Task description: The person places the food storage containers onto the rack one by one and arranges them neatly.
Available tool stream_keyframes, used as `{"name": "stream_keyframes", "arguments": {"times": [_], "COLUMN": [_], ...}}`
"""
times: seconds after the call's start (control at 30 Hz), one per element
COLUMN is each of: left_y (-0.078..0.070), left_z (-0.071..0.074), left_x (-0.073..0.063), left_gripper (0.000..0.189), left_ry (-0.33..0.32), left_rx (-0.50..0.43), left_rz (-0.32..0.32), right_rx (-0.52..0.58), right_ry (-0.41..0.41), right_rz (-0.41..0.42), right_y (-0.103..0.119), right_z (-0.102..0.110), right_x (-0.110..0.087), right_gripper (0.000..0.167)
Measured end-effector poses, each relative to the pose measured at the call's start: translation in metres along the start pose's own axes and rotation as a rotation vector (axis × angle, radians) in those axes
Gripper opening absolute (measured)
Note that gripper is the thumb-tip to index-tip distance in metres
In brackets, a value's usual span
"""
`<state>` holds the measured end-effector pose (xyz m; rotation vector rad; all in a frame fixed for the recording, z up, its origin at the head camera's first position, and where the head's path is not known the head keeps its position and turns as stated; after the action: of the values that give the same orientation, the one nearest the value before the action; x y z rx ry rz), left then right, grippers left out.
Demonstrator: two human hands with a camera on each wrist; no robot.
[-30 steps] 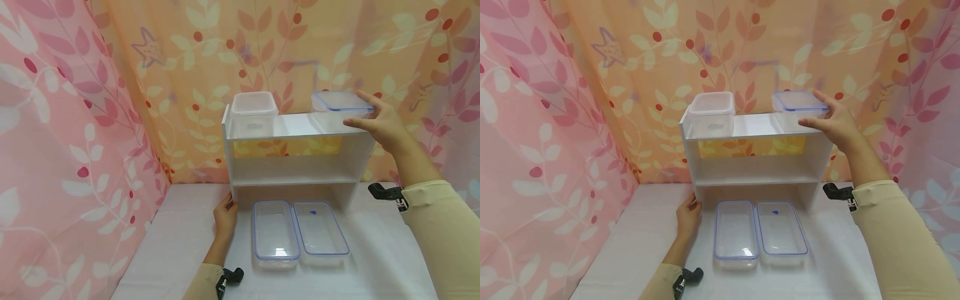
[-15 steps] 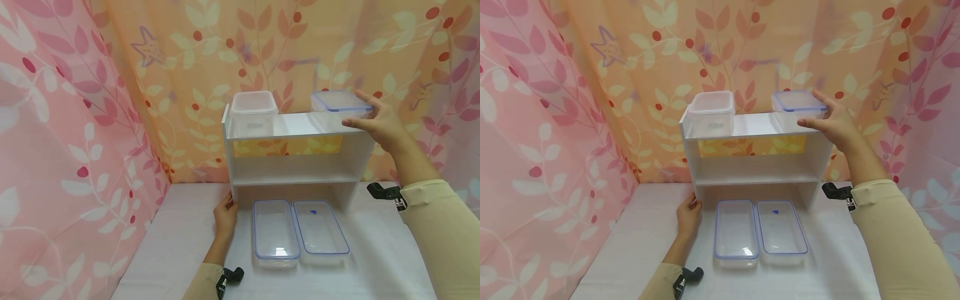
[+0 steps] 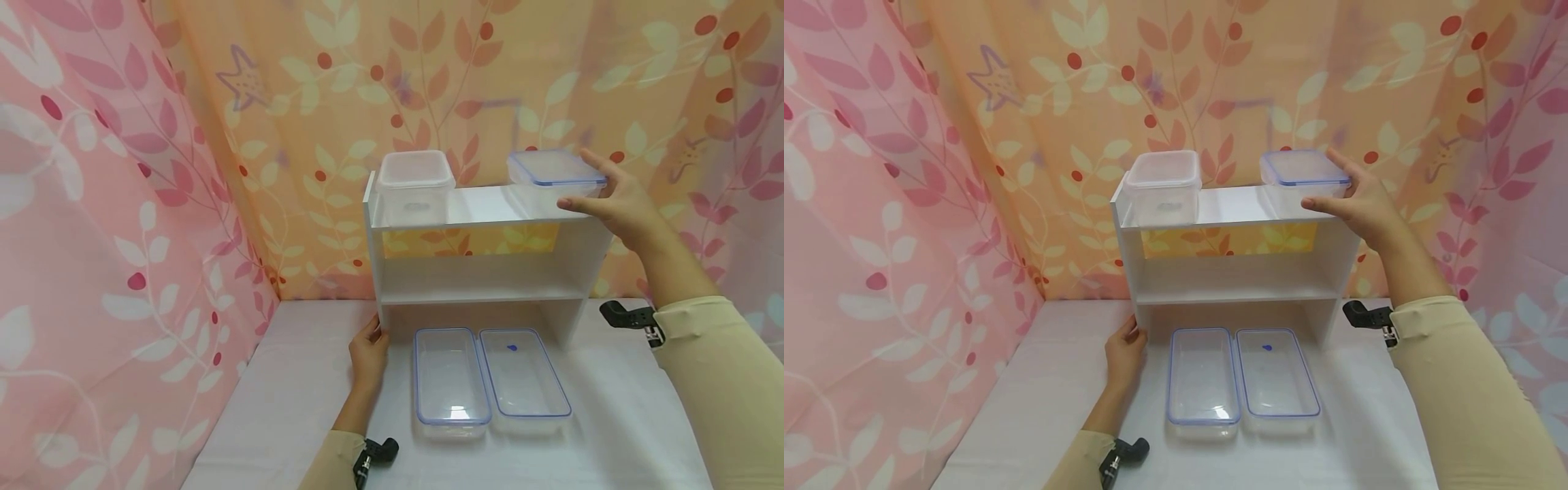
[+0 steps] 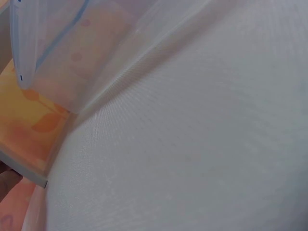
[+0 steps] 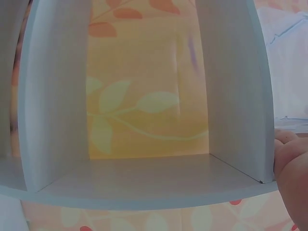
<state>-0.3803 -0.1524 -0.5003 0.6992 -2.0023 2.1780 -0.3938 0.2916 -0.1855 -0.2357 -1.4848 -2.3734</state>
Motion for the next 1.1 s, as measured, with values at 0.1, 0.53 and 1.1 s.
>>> {"name": "stream_keyframes", "arguments": {"times": [0.1, 0.53, 1.1], "left_y": [-0.001, 0.003, 0.001], "left_z": [0.001, 0.0, -0.004], "left_x": [0.0, 0.002, 0.002], "left_gripper": [0.045, 0.045, 0.047], "left_ry": [-0.001, -0.018, 0.006], "left_rx": [0.006, 0.024, 0.004], "left_rz": [0.012, 0.004, 0.034], "right_rx": [-0.023, -0.009, -0.027], "right_ry": [0.004, 0.021, -0.116], "right_rz": [0.002, 0.032, 0.046], "right_y": [0.001, -0.001, 0.013], "right_z": [0.0, -0.002, 0.004], "right_x": [0.002, 0.003, -0.035], "right_gripper": [0.093, 0.097, 0.091]}}
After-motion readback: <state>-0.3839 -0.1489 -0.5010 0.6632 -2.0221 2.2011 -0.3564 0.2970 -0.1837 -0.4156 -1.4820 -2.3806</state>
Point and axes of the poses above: each hand's wrist, its own x-axis towards the middle knuckle, its own z-axis out of the back of the hand, y = z × x, the point moved 8 cm from there along x, towards the middle knuckle, and after that the axes turned 7 degrees about y, right-handed, at the moved point
